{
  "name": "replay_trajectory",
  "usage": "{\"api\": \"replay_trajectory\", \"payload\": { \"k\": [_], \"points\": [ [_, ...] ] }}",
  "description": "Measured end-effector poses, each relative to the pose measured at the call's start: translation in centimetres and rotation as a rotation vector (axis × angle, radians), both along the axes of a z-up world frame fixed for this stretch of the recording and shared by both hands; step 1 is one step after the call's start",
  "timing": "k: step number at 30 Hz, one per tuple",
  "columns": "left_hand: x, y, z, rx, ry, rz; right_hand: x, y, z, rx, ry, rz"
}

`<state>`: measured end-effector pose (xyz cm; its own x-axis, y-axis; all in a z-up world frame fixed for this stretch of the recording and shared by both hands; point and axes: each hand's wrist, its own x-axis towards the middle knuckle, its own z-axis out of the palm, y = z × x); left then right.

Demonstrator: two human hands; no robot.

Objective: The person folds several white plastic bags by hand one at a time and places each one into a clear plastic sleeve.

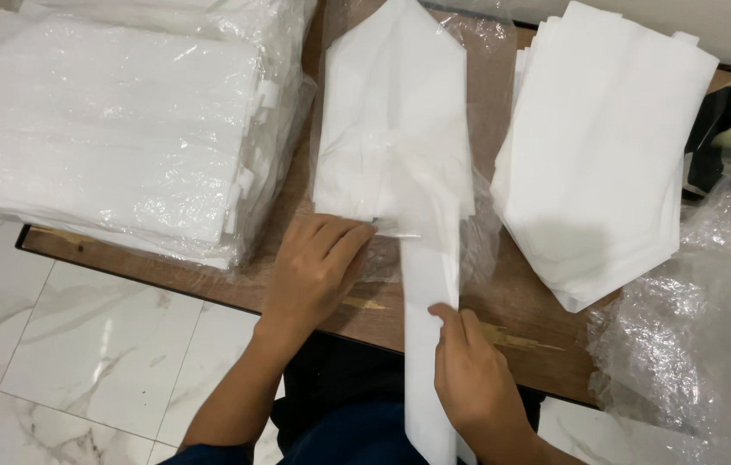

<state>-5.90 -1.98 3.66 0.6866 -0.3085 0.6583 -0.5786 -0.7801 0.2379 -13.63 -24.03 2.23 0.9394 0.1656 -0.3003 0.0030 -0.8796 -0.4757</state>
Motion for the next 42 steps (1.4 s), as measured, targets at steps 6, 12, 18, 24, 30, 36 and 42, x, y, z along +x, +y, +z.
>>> {"api": "replay_trajectory", "payload": {
  "k": [6, 12, 18, 24, 30, 36, 42],
  "points": [
    [-4.0, -3.3, -1.8, -0.379, 0.235, -0.146, 2.9, 2.8, 0.2, 0.044, -0.296, 0.087],
    [-5.6, -3.2, -1.5, -0.449, 1.229, -0.002, 5.8, 1.6, -1.3, 0.459, -0.110, 0.077],
    [-5.4, 1.4, -8.2, -0.881, 1.329, 0.000, 5.7, -1.8, -7.3, 0.601, -0.148, -0.099],
    [-4.9, 3.2, -12.0, -1.319, 1.398, 0.218, 6.7, -3.6, -10.8, 0.867, -0.290, -0.277],
    [-5.0, 0.7, -11.3, -1.641, 1.223, 0.330, 6.9, -3.7, -6.9, 1.020, -0.142, -0.113],
    [-7.2, 0.0, -12.1, -1.428, 1.071, 0.135, 6.2, -4.0, -10.0, 0.905, -0.117, -0.388],
    [-5.6, -0.3, -6.7, -0.708, 1.111, 0.214, 5.4, -3.9, -11.4, 0.974, -0.204, -0.299]
  ]
}}
